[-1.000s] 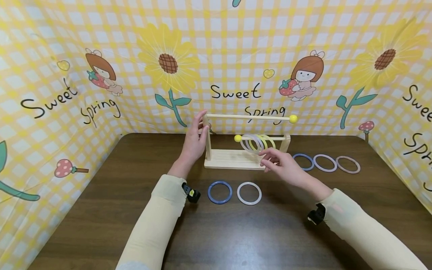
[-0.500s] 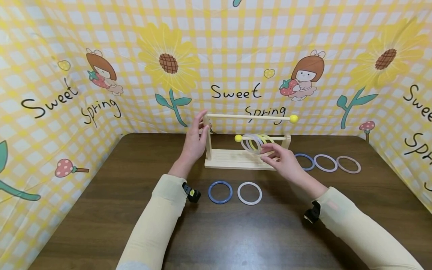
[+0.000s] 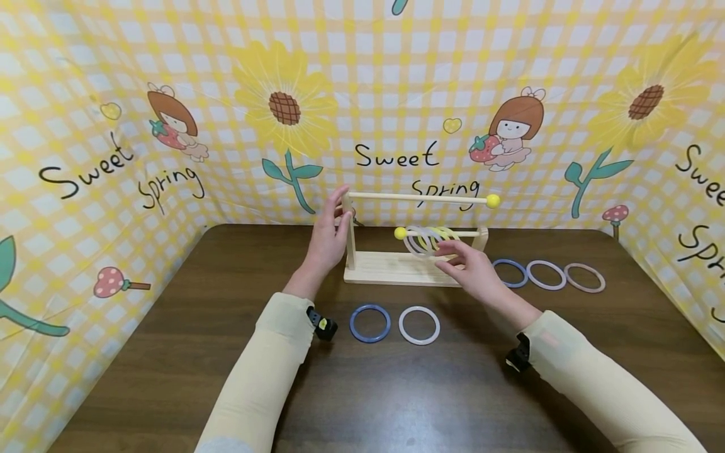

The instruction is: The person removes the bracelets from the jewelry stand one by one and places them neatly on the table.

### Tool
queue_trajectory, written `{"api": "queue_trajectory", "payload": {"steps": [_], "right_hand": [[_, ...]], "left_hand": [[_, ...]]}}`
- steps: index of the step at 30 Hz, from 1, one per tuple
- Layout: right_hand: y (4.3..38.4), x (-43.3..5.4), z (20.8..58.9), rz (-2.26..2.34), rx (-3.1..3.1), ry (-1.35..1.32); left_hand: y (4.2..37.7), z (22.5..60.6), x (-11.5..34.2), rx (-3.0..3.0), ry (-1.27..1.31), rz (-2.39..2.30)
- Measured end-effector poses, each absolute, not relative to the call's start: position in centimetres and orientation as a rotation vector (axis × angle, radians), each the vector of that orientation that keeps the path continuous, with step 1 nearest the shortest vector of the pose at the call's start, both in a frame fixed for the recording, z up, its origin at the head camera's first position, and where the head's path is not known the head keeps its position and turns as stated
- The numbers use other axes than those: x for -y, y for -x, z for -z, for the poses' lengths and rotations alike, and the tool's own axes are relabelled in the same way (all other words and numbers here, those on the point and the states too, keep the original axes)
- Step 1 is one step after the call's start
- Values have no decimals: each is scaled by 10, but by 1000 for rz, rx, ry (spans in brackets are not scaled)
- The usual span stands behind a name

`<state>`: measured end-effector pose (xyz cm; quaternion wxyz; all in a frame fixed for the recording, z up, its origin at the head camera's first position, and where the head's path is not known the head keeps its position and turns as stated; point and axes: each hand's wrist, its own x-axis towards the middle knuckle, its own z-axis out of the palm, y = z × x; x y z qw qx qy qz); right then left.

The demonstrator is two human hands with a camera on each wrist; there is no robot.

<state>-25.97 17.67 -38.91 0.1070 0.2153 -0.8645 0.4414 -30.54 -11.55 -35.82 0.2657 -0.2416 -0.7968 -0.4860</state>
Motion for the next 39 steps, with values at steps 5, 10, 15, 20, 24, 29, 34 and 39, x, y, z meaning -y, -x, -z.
{"api": "queue_trajectory", "payload": {"steps": [5, 10, 15, 20, 24, 29, 34, 39], "right_hand": [[263, -166, 391, -1258, 2517, -648], [266, -156, 390, -1206, 2486, -574], [268, -149, 389, -1175, 2490, -504], [269, -145, 388, -1181, 2485, -474], [269, -144, 389, -1221, 2478, -471], [270, -142, 389, -1306, 2451, -486], [271, -136, 390, -1379, 2418, -512], [272, -130, 391, -1438, 2392, -524]], "left_hand": [[305, 358, 117, 2164, 650, 1316], [305, 359, 117, 2181, 651, 1304], [305, 359, 116, 2175, 652, 1302], [306, 359, 116, 2176, 652, 1305], [305, 358, 116, 2180, 649, 1307], [304, 357, 116, 2176, 651, 1310], [304, 357, 116, 2179, 648, 1312], [303, 357, 116, 2174, 651, 1324]]}}
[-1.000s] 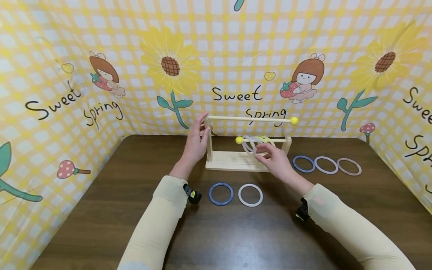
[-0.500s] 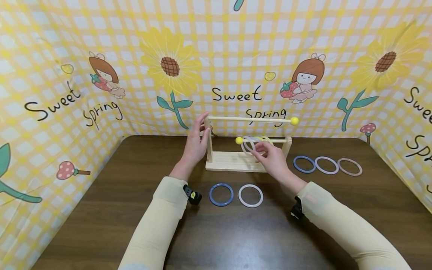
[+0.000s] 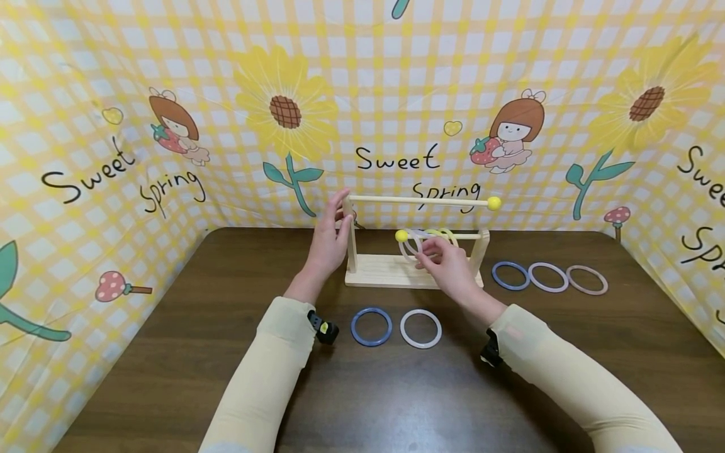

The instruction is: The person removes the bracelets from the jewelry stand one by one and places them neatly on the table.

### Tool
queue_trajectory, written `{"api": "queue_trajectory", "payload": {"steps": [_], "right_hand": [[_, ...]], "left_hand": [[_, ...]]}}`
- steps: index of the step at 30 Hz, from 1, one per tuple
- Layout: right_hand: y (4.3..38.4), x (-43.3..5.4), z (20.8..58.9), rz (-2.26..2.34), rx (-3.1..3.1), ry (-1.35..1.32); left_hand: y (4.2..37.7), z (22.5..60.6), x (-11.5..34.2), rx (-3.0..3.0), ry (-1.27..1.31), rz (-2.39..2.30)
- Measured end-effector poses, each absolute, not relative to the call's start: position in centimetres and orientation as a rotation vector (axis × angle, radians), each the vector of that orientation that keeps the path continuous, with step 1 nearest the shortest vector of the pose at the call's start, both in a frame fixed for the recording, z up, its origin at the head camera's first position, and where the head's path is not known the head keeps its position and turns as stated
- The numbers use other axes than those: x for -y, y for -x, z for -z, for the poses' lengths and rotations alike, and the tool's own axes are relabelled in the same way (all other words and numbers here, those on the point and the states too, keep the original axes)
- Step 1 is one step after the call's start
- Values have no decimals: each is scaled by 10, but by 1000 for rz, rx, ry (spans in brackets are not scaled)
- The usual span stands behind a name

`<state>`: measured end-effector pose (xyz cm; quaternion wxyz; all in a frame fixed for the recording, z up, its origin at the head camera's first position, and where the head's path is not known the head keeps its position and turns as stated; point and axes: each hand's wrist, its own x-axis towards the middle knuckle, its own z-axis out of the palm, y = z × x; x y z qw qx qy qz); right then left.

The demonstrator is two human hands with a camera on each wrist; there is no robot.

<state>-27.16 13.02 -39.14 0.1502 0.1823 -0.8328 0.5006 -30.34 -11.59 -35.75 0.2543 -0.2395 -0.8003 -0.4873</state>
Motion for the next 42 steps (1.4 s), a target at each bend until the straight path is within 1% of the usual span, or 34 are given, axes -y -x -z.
{"api": "queue_trajectory", "payload": {"steps": [12, 24, 33, 42], "right_hand": [[272, -122, 389, -1457, 2340, -552], [267, -125, 389, -1452, 2361, -616], [256, -139, 388, -1441, 2373, -658], [245, -165, 388, -1360, 2389, -675]], "left_hand": [[304, 358, 116, 2166, 654, 1306], [302, 357, 116, 2178, 641, 1316], [303, 357, 116, 2182, 639, 1324], [303, 357, 116, 2191, 634, 1315]]}}
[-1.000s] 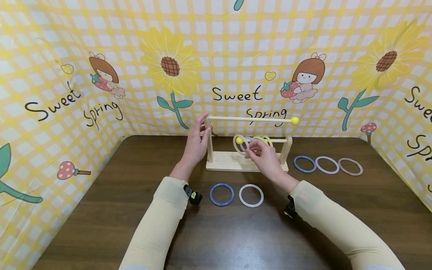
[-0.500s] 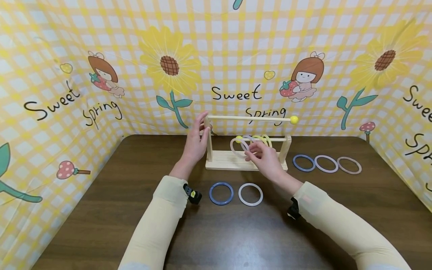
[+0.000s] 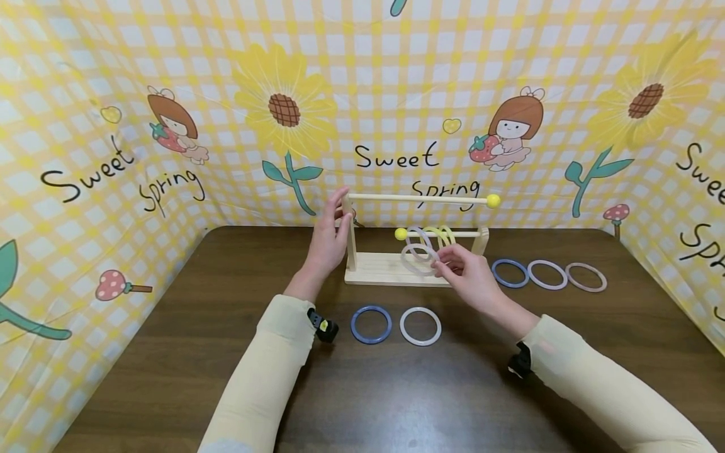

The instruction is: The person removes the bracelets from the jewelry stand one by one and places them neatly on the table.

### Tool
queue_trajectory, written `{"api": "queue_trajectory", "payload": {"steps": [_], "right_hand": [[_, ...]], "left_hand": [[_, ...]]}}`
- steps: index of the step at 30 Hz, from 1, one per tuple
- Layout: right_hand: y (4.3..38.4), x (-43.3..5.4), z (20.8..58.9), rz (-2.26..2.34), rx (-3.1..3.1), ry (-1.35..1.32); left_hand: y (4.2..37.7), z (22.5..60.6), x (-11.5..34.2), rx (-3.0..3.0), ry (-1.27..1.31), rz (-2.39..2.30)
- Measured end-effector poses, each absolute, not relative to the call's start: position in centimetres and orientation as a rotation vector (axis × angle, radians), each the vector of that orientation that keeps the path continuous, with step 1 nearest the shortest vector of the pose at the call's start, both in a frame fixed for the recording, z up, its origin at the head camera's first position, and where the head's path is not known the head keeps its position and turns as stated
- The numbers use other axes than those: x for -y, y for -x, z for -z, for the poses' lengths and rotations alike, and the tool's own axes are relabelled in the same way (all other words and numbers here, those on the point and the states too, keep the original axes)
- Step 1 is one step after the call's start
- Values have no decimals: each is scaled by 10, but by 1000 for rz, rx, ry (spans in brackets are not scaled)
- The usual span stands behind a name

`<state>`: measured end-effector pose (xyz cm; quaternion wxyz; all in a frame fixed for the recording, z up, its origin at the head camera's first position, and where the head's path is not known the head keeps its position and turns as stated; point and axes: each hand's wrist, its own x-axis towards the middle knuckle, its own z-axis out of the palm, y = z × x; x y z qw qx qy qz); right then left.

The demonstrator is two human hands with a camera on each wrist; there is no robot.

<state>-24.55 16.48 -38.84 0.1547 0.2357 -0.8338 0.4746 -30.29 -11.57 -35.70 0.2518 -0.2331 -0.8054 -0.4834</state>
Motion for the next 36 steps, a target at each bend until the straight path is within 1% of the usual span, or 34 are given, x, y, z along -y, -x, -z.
{"api": "queue_trajectory", "payload": {"steps": [14, 20, 36], "right_hand": [[233, -210, 387, -1183, 2379, -749], [233, -227, 388, -1136, 2386, -786], [234, -245, 390, -939, 2515, -930]], "left_hand": [[302, 357, 116, 2186, 630, 1323], [303, 357, 116, 2174, 643, 1321], [304, 359, 115, 2150, 665, 1303]]}}
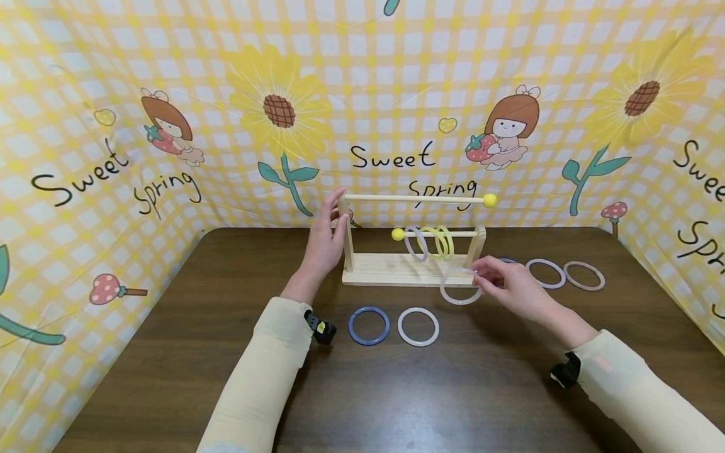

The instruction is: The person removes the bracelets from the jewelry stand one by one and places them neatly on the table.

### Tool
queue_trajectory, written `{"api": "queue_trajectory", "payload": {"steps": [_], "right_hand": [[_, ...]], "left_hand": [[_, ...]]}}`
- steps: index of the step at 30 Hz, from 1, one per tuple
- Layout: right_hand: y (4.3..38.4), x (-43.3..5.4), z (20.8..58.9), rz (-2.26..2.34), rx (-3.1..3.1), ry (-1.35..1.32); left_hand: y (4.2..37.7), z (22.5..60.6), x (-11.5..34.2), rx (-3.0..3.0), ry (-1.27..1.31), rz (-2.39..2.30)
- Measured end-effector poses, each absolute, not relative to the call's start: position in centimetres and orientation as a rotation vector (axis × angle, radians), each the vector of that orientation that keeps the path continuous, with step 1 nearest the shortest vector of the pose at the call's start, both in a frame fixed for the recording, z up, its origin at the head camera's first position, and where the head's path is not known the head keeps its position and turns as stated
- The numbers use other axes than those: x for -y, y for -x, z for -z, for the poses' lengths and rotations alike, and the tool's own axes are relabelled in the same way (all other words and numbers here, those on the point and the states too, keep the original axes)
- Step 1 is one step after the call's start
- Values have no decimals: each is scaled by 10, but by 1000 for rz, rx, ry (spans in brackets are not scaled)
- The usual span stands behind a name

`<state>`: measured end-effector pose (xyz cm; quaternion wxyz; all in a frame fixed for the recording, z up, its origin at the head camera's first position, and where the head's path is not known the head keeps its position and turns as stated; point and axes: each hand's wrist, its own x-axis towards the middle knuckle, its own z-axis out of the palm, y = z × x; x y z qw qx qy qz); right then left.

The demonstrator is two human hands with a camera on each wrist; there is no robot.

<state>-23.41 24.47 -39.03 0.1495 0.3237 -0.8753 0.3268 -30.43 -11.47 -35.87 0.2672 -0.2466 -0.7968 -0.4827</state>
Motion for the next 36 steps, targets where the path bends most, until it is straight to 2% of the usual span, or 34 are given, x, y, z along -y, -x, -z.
{"api": "queue_trajectory", "payload": {"steps": [12, 22, 36], "right_hand": [[234, -248, 397, -917, 2725, -1072], [234, -247, 401, -1143, 2895, -1095], [241, -241, 405, -1010, 2959, -1155]], "left_hand": [[305, 359, 114, 2140, 670, 1314], [304, 359, 115, 2143, 660, 1301], [304, 359, 116, 2153, 666, 1306]]}}
